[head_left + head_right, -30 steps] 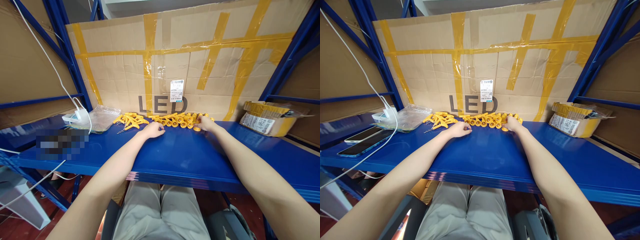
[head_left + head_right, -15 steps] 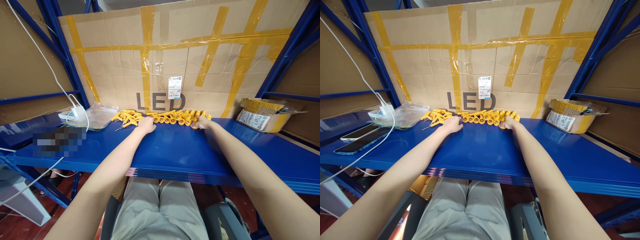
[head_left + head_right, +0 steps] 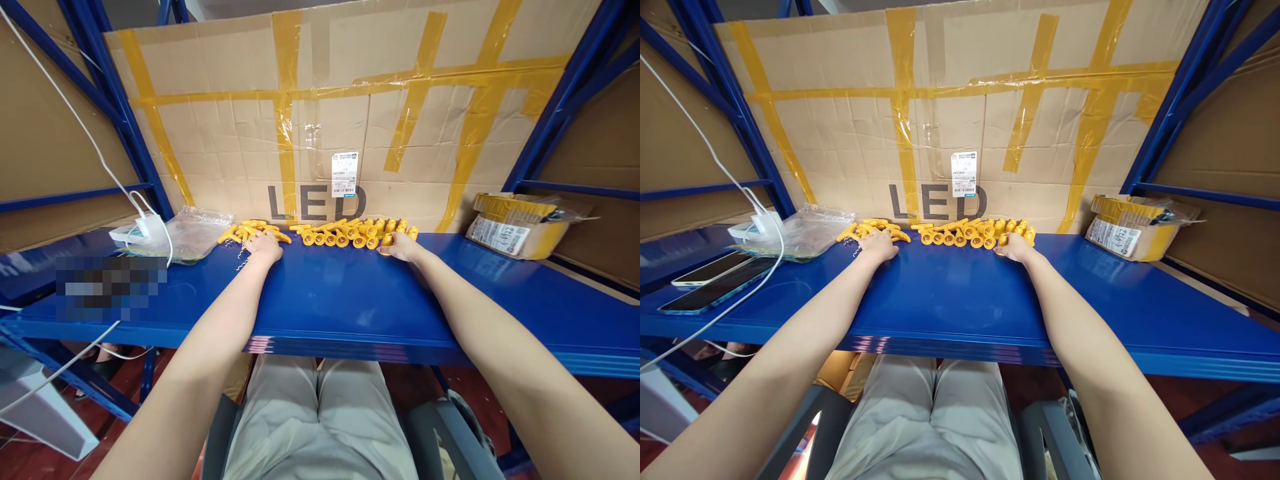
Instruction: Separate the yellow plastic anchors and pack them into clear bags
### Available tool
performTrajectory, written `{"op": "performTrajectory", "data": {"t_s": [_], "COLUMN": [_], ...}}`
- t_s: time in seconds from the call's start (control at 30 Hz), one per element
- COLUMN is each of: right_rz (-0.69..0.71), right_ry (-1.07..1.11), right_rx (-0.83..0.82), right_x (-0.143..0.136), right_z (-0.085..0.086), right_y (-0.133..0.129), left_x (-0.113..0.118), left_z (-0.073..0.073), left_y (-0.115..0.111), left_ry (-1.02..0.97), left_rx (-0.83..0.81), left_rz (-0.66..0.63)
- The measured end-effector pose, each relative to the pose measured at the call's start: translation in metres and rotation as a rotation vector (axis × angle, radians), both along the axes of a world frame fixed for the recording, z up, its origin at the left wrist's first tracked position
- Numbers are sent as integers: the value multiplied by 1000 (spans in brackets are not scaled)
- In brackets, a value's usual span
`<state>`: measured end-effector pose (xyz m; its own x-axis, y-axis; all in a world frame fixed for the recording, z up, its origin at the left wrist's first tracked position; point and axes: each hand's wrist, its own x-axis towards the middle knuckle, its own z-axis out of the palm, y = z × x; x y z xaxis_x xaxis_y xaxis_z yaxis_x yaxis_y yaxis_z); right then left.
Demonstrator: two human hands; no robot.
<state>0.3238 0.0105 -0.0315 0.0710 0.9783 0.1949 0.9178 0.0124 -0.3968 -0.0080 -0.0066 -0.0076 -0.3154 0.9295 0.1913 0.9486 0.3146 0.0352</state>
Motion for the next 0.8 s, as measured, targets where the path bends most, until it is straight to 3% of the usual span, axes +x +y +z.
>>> {"op": "performTrajectory", "data": {"t_s": [0.23, 0.4, 0.67, 0.8], "right_rz": [72, 133, 219, 221], "right_ry": [-214, -224, -211, -218], "right_rx": [-20, -105, -102, -127], "right_x": [-3, -18, -36, -40], "right_z": [14, 22, 18, 21], "right_y": [-9, -20, -26, -31], "left_x": [1, 4, 9, 13], "left_z": [0, -4, 7, 12], "left_y": [-2, 4, -8, -15], "left_ry": [-82, -73, 34, 56], "left_rx": [-2, -7, 8, -157], "left_rz": [-202, -384, -381, -458]}}
